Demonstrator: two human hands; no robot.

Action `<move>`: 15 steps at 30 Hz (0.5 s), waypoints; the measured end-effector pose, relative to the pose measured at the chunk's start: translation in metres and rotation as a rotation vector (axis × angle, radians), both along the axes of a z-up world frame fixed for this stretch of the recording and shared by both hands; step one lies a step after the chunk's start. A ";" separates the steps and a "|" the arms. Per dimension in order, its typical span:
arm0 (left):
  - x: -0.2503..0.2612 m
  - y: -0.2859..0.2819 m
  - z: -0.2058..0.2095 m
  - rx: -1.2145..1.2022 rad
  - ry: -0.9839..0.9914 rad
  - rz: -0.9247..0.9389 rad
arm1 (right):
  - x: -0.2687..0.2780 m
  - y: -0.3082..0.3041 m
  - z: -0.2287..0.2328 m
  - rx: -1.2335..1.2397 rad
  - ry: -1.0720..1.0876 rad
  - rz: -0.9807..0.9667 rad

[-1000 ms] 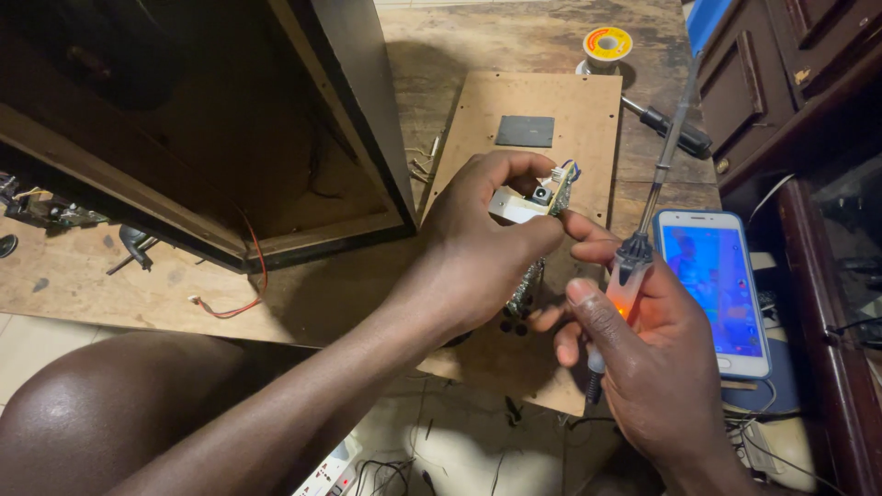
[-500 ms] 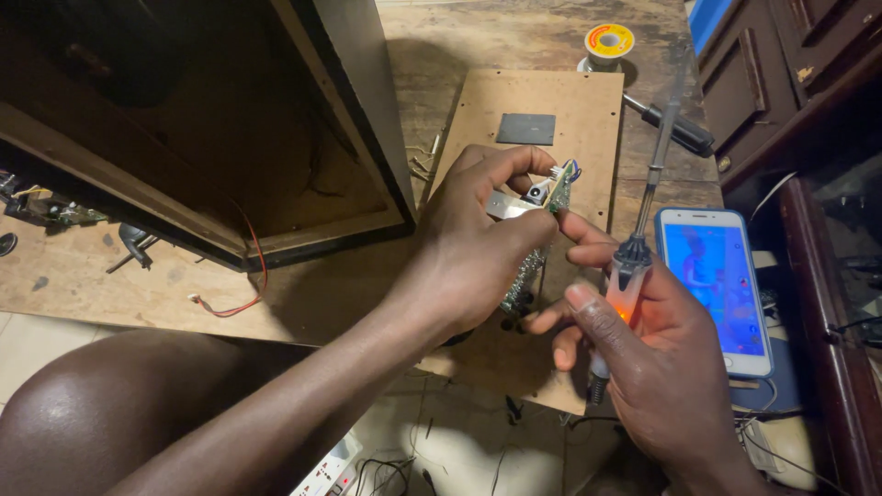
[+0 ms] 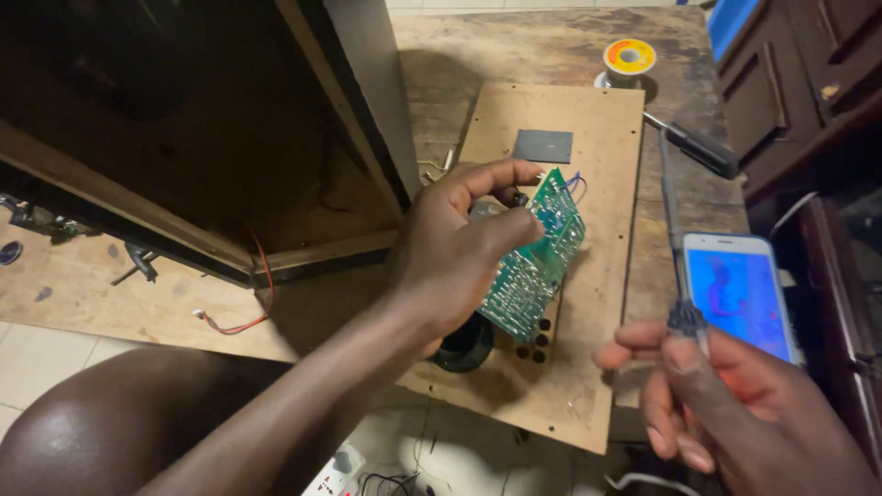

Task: Repairing a circuit board by inspecting and probing components with a tool

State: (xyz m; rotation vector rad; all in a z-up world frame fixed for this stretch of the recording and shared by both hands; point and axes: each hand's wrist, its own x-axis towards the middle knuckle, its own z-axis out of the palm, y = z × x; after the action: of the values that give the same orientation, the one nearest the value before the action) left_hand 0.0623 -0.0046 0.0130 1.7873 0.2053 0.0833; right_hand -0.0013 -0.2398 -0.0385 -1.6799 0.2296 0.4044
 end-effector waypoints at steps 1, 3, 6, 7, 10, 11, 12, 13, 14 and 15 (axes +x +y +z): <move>0.002 0.001 -0.005 -0.033 -0.035 0.015 | 0.002 -0.008 -0.014 0.015 0.014 0.047; 0.004 0.003 -0.012 -0.033 -0.093 0.028 | -0.002 -0.006 -0.017 0.018 -0.006 0.017; 0.005 0.004 -0.013 0.002 -0.184 0.041 | -0.005 -0.002 -0.022 -0.009 0.006 -0.051; 0.004 0.004 -0.012 0.035 -0.215 0.044 | -0.005 0.000 -0.024 -0.039 0.040 -0.088; 0.004 0.002 -0.015 0.035 -0.169 0.069 | -0.011 0.029 -0.003 0.005 0.133 -0.278; 0.004 0.002 -0.016 0.036 -0.166 0.069 | -0.009 0.029 -0.006 0.006 0.136 -0.278; 0.004 0.002 -0.018 0.050 -0.209 0.077 | -0.007 0.029 -0.008 -0.010 0.160 -0.261; 0.004 0.001 -0.019 0.063 -0.252 0.084 | -0.006 0.028 -0.009 -0.026 0.185 -0.245; 0.004 0.001 -0.018 0.061 -0.252 0.082 | -0.005 0.027 -0.011 -0.043 0.208 -0.230; 0.004 0.000 -0.016 0.076 -0.235 0.089 | -0.003 0.027 -0.012 -0.060 0.230 -0.215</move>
State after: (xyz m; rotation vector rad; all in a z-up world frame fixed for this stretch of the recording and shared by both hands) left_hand 0.0659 -0.0044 -0.0031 1.8265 0.1135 0.3665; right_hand -0.0048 -0.2130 -0.0508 -1.6462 0.5919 0.4318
